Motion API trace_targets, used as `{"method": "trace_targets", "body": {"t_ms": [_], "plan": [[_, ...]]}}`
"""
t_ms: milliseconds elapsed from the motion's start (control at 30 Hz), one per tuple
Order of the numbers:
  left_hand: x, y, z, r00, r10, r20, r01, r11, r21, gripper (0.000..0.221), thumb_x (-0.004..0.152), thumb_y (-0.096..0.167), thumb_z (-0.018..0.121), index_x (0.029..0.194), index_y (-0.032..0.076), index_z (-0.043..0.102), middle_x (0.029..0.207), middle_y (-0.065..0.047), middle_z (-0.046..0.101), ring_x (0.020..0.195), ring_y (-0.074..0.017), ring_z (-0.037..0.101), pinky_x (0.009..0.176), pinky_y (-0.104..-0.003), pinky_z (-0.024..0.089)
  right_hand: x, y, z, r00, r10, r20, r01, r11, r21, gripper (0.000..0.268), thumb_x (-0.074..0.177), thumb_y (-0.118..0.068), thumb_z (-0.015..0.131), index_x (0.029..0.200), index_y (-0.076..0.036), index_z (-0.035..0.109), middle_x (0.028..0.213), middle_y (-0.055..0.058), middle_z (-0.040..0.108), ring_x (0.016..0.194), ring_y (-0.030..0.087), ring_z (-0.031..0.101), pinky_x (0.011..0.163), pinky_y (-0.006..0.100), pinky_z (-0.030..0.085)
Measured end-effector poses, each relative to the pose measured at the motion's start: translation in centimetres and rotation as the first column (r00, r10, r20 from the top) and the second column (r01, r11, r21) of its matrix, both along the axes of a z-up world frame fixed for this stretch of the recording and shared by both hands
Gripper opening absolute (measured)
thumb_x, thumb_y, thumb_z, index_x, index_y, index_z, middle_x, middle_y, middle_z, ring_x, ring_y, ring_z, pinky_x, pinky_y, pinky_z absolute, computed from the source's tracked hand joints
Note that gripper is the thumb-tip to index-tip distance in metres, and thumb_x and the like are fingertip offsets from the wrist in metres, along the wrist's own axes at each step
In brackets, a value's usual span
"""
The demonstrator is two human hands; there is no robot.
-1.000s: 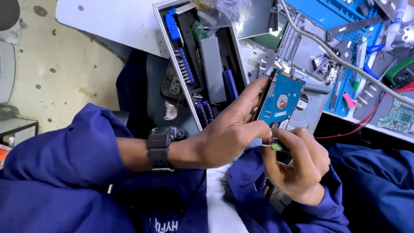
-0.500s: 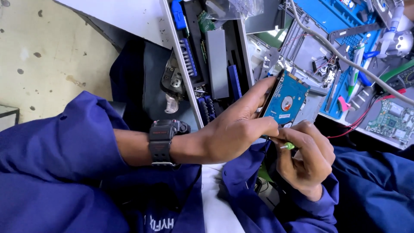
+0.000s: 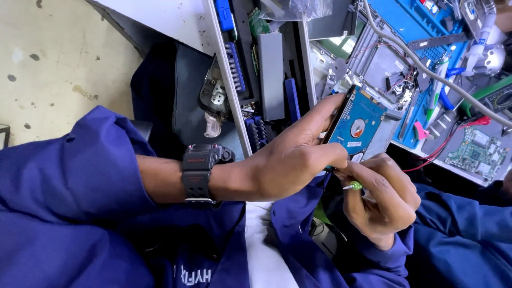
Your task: A technician is repairing a laptop by manipulating a hard drive and using a precision screwdriver on a cluttered workbench.
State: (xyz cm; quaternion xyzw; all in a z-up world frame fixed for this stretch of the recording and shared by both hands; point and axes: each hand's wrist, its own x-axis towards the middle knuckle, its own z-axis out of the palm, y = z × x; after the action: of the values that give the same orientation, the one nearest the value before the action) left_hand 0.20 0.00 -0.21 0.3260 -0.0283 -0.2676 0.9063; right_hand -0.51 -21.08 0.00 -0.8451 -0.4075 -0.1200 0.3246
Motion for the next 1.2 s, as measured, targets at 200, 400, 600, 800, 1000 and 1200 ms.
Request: {"method": "trace_targets", "body": {"t_ms": [200, 400, 600, 800, 1000, 1200], "plan": [[-0.3, -0.3, -0.4, 0.993, 0.039, 0.110, -0.047, 0.997, 0.064, 0.073, 0.085, -0.003, 0.052, 0.155, 0.007, 0.033, 0.131, -0.013, 0.061, 0.118, -0.0272, 0.060, 0.108, -0.042, 0.052, -1.0, 0.2, 1.3, 0.978, -0.201, -0.060, 0.203, 0.979, 0.021, 0.013, 0.097, 0.002, 0.068, 0.102, 0.013, 0.068, 0.081, 0.020, 0.064, 0.061, 0.021, 0.053, 0.062, 0.033, 0.040], [-0.4, -0.9, -1.3, 0.978, 0.059, 0.201, -0.094, 0.981, 0.171, 0.078, 0.085, -0.004, 0.052, 0.158, 0.008, 0.026, 0.154, -0.014, 0.051, 0.156, -0.0398, 0.035, 0.132, -0.050, 0.018, -1.1, -2.5, 1.2, 0.981, -0.166, -0.096, 0.177, 0.976, 0.125, 0.037, 0.092, 0.006, 0.072, 0.107, -0.002, 0.039, 0.087, 0.026, 0.058, 0.071, 0.028, 0.062, 0.065, 0.032, 0.047], [-0.5, -0.6, -1.2, 0.977, 0.012, 0.215, -0.068, 0.964, 0.258, 0.088, 0.084, 0.000, 0.054, 0.161, 0.004, 0.011, 0.166, -0.023, 0.033, 0.159, -0.0454, 0.016, 0.126, -0.058, 0.013, -0.3, -4.8, 2.7, 0.994, -0.073, 0.079, 0.061, 0.987, 0.147, 0.016, 0.088, 0.011, 0.074, 0.091, 0.008, 0.059, 0.075, 0.026, 0.059, 0.060, 0.030, 0.059, 0.059, 0.037, 0.050], [-0.6, -0.7, -1.2, 0.971, 0.002, 0.239, -0.059, 0.972, 0.229, 0.083, 0.087, 0.000, 0.051, 0.161, 0.008, 0.014, 0.162, -0.019, 0.041, 0.159, -0.0441, 0.024, 0.129, -0.061, 0.013, -1.5, -8.3, 6.7, 0.970, -0.113, -0.215, 0.088, 0.989, -0.122, 0.014, 0.087, 0.000, 0.071, 0.092, -0.005, 0.060, 0.097, 0.017, 0.055, 0.079, 0.022, 0.064, 0.071, 0.030, 0.063], [-0.5, -0.7, -0.5, 0.972, 0.015, 0.235, -0.066, 0.975, 0.211, 0.081, 0.087, -0.002, 0.049, 0.160, 0.004, 0.016, 0.161, -0.021, 0.039, 0.153, -0.0346, 0.036, 0.130, -0.044, 0.025, -2.6, -5.6, 6.0, 0.937, -0.268, -0.225, 0.253, 0.963, -0.095, 0.022, 0.096, -0.029, 0.056, 0.094, -0.010, 0.065, 0.105, 0.014, 0.067, 0.089, 0.017, 0.076, 0.081, 0.022, 0.067], [-0.7, -0.7, -0.5, 0.961, 0.016, 0.278, -0.089, 0.964, 0.251, 0.079, 0.090, 0.000, 0.048, 0.161, 0.003, 0.014, 0.164, -0.018, 0.036, 0.157, -0.0363, 0.032, 0.134, -0.053, 0.012, -1.8, -3.8, 13.1, 0.191, -0.486, -0.853, 0.306, 0.855, -0.419, 0.065, 0.099, -0.035, 0.031, 0.128, -0.005, 0.081, 0.148, 0.005, 0.078, 0.146, 0.013, 0.069, 0.103, 0.037, 0.064]]}}
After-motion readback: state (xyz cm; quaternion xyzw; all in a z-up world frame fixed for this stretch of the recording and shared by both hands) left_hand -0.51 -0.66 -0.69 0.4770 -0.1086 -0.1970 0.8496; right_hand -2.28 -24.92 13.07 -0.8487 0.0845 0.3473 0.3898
